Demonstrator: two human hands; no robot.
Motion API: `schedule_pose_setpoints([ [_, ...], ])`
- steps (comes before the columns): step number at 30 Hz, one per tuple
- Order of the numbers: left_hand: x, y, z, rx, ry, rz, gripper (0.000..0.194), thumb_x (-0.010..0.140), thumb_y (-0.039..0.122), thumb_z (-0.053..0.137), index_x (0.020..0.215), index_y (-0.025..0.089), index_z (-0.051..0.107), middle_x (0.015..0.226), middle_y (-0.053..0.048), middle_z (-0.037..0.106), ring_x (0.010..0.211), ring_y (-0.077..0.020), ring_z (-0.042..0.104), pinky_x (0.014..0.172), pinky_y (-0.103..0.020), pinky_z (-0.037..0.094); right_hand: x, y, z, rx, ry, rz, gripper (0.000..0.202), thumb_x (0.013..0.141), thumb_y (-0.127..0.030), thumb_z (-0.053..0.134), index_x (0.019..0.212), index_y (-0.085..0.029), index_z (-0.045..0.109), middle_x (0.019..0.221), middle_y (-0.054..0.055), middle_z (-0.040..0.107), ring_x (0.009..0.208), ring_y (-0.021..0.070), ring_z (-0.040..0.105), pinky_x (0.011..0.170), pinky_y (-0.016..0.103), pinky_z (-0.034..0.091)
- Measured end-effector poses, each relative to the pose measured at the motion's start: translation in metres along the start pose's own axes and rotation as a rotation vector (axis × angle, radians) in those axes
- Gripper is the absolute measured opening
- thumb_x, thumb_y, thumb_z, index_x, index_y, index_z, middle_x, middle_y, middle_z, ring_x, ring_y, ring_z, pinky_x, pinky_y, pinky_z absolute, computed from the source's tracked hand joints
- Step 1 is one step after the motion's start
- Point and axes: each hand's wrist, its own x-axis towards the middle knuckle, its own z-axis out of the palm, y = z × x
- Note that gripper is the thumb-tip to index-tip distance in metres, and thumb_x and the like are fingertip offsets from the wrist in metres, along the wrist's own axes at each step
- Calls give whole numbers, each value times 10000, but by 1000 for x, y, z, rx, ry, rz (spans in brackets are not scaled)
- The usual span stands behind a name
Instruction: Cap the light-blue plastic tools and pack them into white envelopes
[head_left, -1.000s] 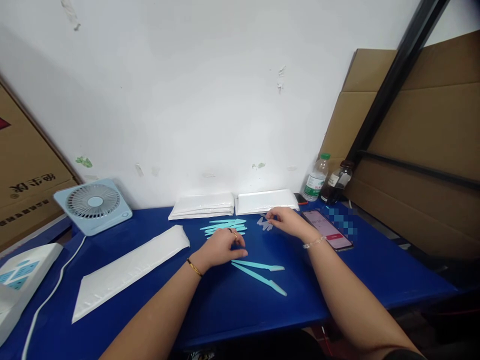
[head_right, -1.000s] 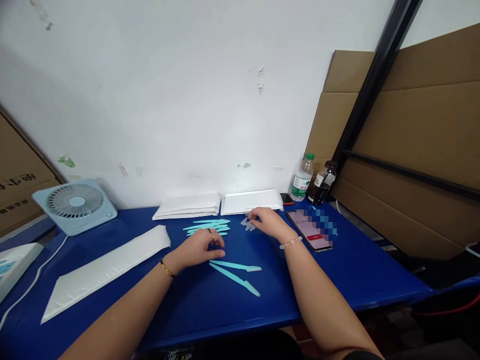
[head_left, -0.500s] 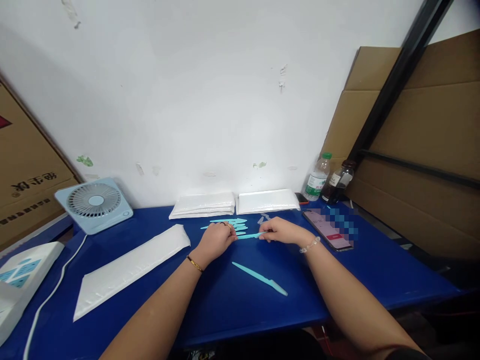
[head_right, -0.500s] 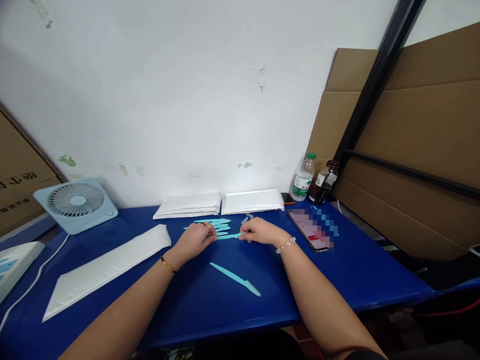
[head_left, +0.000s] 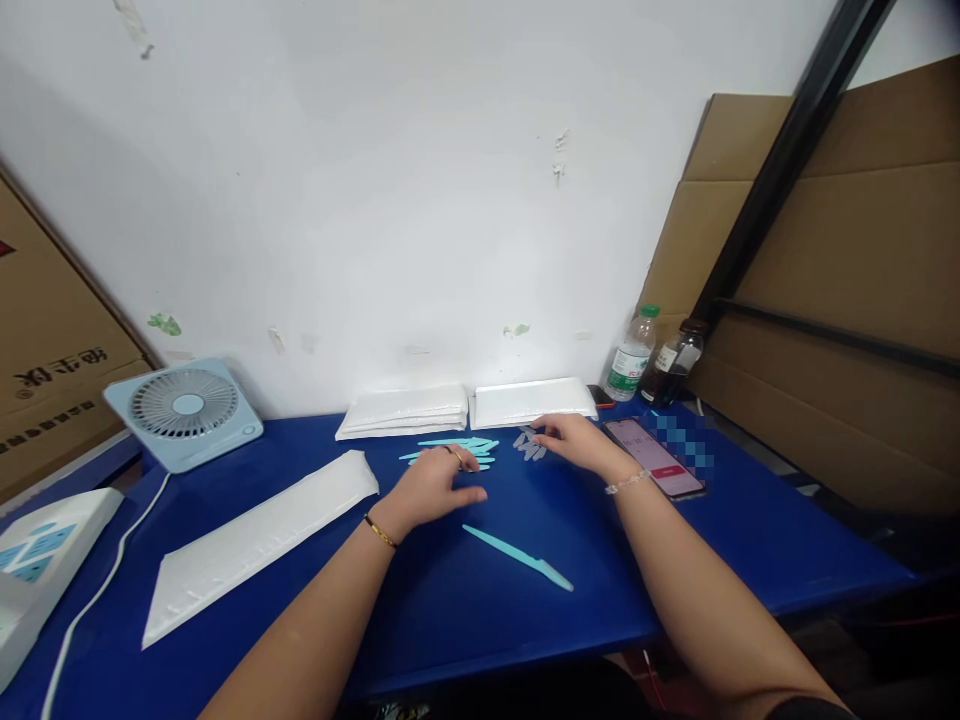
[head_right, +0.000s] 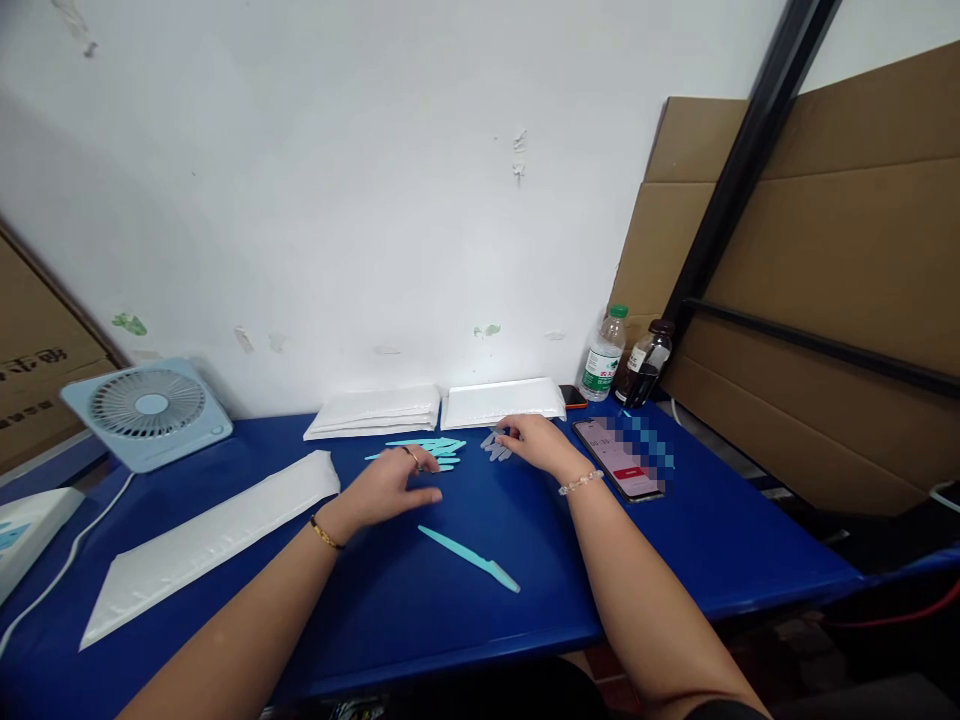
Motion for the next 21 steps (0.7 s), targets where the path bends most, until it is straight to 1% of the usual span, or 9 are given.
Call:
schedule_pose_setpoints([
  [2, -1, 13, 6, -70, -176, 148, 383, 713, 501, 684, 983, 235, 636, 959, -19, 633, 850, -177, 578, 718, -264, 413, 0, -3, 0, -1, -15, -28, 263, 834, -333, 536, 986, -181, 688, 791, 53, 691, 688, 166, 581, 612, 248, 389],
  [3, -1, 18, 9, -69, -233, 194, 337, 706, 481, 697, 932, 235, 652, 924, -15, 634, 826, -171, 576, 715, -262, 406, -1, -4, -1, -1, -18, -38, 252, 835, -323, 530, 961, -180, 695, 780, 52, 688, 677, 163, 576, 606, 249, 387],
  [5, -1, 24, 14, -29, -277, 221, 213, 745, 424, 676, 825, 228, 660, 865, -10, 634, 779, -159, 570, 705, -265, 391, -2, -8, -3, 24, -26, -49, 253, 837, -331, 526, 922, -172, 702, 762, 48, 680, 664, 156, 566, 601, 248, 387],
  [8, 1, 19, 14, 12, -242, 124, 155, 831, 355, 572, 802, 212, 624, 810, -10, 631, 720, -150, 560, 642, -259, 376, -5, -15, -6, 168, -130, -63, 326, 862, -402, 490, 862, -152, 700, 729, 44, 667, 650, 145, 562, 594, 241, 400],
  [11, 1, 8, 8, 7, -136, -45, 186, 882, 350, 463, 860, 203, 576, 780, -18, 621, 699, -159, 554, 602, -254, 372, -8, -25, -6, 314, -321, -84, 402, 866, -483, 475, 876, -144, 692, 738, 46, 667, 635, 138, 569, 581, 237, 418],
  [13, 2, 1, 5, -14, -75, -107, 200, 891, 358, 432, 871, 200, 554, 782, -20, 617, 697, -160, 550, 597, -253, 372, -9, -31, -3, 327, -392, -118, 380, 844, -487, 514, 887, -151, 687, 751, 41, 669, 623, 132, 567, 568, 233, 417],
  [16, 2, -4, 2, -52, -51, -130, 187, 880, 357, 446, 855, 199, 542, 776, -16, 616, 679, -153, 540, 576, -248, 358, -10, -37, 2, 296, -397, -158, 319, 835, -441, 536, 834, -154, 678, 718, 32, 659, 582, 120, 549, 544, 225, 404],
  [18, 2, -7, 0, -60, -44, -142, 170, 872, 347, 458, 842, 201, 539, 758, -8, 614, 659, -148, 534, 562, -247, 345, -9, -36, 2, 289, -376, -167, 295, 842, -407, 524, 799, -154, 669, 691, 27, 649, 570, 117, 540, 547, 223, 402],
  [21, 0, -16, -5, -38, 13, -170, 171, 863, 352, 465, 832, 203, 543, 733, -2, 610, 647, -146, 534, 563, -251, 341, -7, -23, -2, 259, -277, -126, 270, 835, -375, 522, 796, -154, 671, 683, 27, 648, 594, 129, 545, 563, 228, 398],
])
